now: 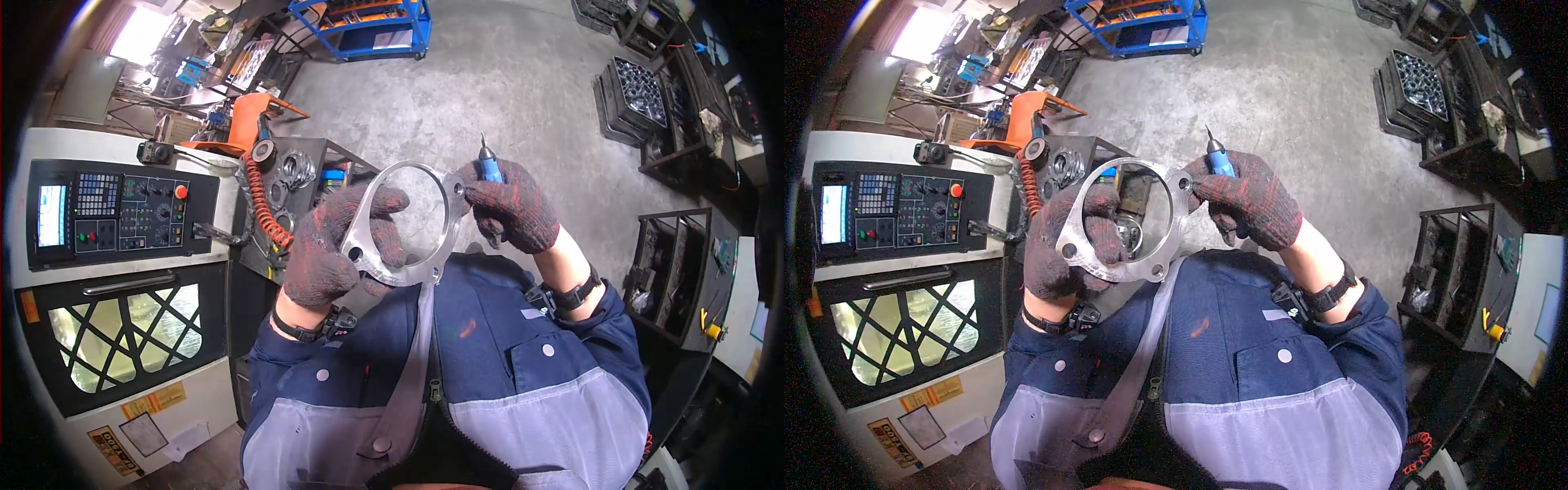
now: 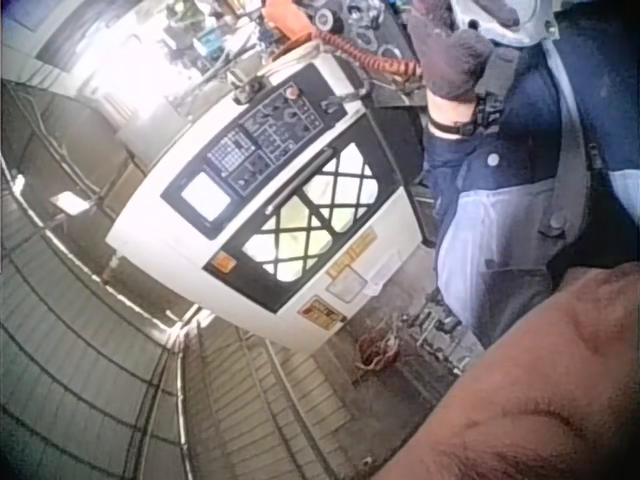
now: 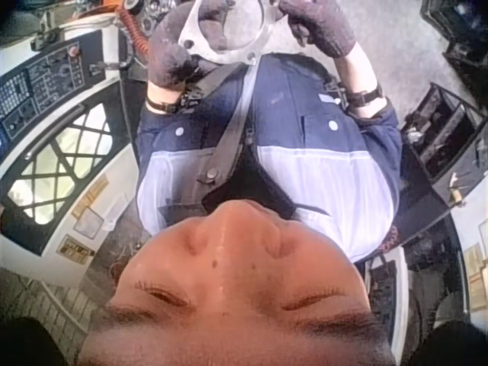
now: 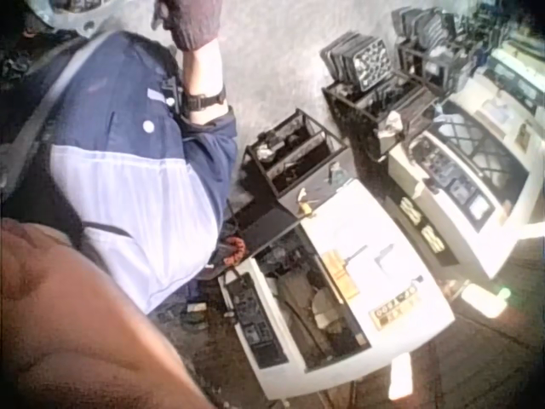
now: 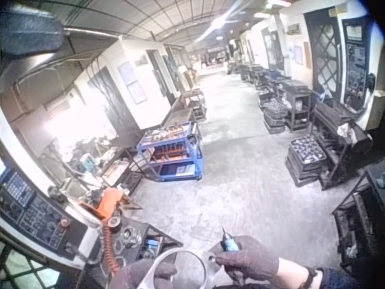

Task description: The person uses a handheld deburring tool to smooth the edges of several metal flanges. They pick up each part from a stack, rotate it to access different edges, and scrape the tool along the perimeter before placing the part back down.

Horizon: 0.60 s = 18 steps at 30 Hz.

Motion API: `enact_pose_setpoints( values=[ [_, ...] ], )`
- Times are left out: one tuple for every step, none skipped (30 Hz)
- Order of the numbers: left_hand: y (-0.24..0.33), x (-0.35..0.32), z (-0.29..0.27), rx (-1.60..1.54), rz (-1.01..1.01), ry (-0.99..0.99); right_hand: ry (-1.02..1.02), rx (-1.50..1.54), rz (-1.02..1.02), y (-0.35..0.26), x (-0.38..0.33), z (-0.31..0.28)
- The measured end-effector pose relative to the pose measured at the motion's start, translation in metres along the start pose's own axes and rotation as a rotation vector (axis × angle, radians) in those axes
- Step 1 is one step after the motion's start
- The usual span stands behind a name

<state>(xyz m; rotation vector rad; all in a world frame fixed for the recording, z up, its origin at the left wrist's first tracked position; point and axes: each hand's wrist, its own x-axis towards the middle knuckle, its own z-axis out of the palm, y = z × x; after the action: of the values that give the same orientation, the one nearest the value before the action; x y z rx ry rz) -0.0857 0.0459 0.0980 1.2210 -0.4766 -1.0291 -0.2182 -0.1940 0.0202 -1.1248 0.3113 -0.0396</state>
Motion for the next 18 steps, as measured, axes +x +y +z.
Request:
enact_pose_setpoints(
  values=[
    [0.001,-0.002,0.004,0.018,-0.001,0.012,0.002,-0.003,0.004,0.0,-0.001,0.001],
    [0.003,-0.003,0.005,0.04,-0.008,0.012,0.005,-0.006,0.008,0.0,-0.001,0.001],
    [0.004,-0.004,0.006,0.062,-0.015,0.011,0.007,-0.009,0.011,0.0,-0.002,0.002],
    [0.005,-0.005,0.006,0.087,-0.029,-0.002,0.013,-0.012,0.031,0.0,-0.002,0.002],
    [0.005,-0.005,0.006,0.115,-0.026,0.001,0.017,-0.016,0.051,0.0,-0.003,0.003],
    [0.005,-0.006,0.006,0.143,-0.023,0.004,0.021,-0.02,0.071,-0.001,-0.003,0.004],
    [0.005,-0.006,0.006,0.175,-0.007,0.021,0.011,-0.017,0.071,0.0,-0.003,0.004],
    [0.004,-0.005,0.006,0.189,-0.01,0.051,0.003,-0.013,0.071,0.001,-0.004,0.004],
    [0.004,-0.004,0.007,0.202,-0.013,0.08,-0.004,-0.008,0.07,0.003,-0.004,0.004],
    [0.005,-0.003,0.007,0.197,-0.034,0.124,-0.005,-0.016,0.063,0.004,-0.004,0.004],
    [0.003,-0.003,0.005,0.189,-0.017,0.134,-0.011,-0.022,0.057,0.006,-0.004,0.004],
    [0.001,-0.003,0.003,0.181,0.001,0.143,-0.015,-0.028,0.05,0.007,-0.003,0.004],
    [-0.007,-0.002,-0.004,0.169,0.057,0.114,-0.017,-0.058,0.044,0.007,-0.003,0.004],
    [-0.011,0.0,-0.006,-0.069,0.068,0.021,-0.018,-0.088,0.039,0.007,-0.003,0.004],
    [-0.014,0.002,-0.008,-0.307,0.058,-0.072,-0.019,-0.118,0.033,0.007,-0.003,0.004],
    [-0.014,0.002,-0.009,-0.378,0.021,-0.083,-0.017,-0.117,0.044,0.006,-0.002,0.004],
    [-0.013,0.001,-0.011,-0.449,-0.016,-0.092,-0.015,-0.116,0.055,0.005,-0.002,0.005],
    [-0.013,0.001,-0.012,-0.52,-0.053,-0.101,-0.014,-0.115,0.067,0.004,-0.002,0.006]
  ],
)
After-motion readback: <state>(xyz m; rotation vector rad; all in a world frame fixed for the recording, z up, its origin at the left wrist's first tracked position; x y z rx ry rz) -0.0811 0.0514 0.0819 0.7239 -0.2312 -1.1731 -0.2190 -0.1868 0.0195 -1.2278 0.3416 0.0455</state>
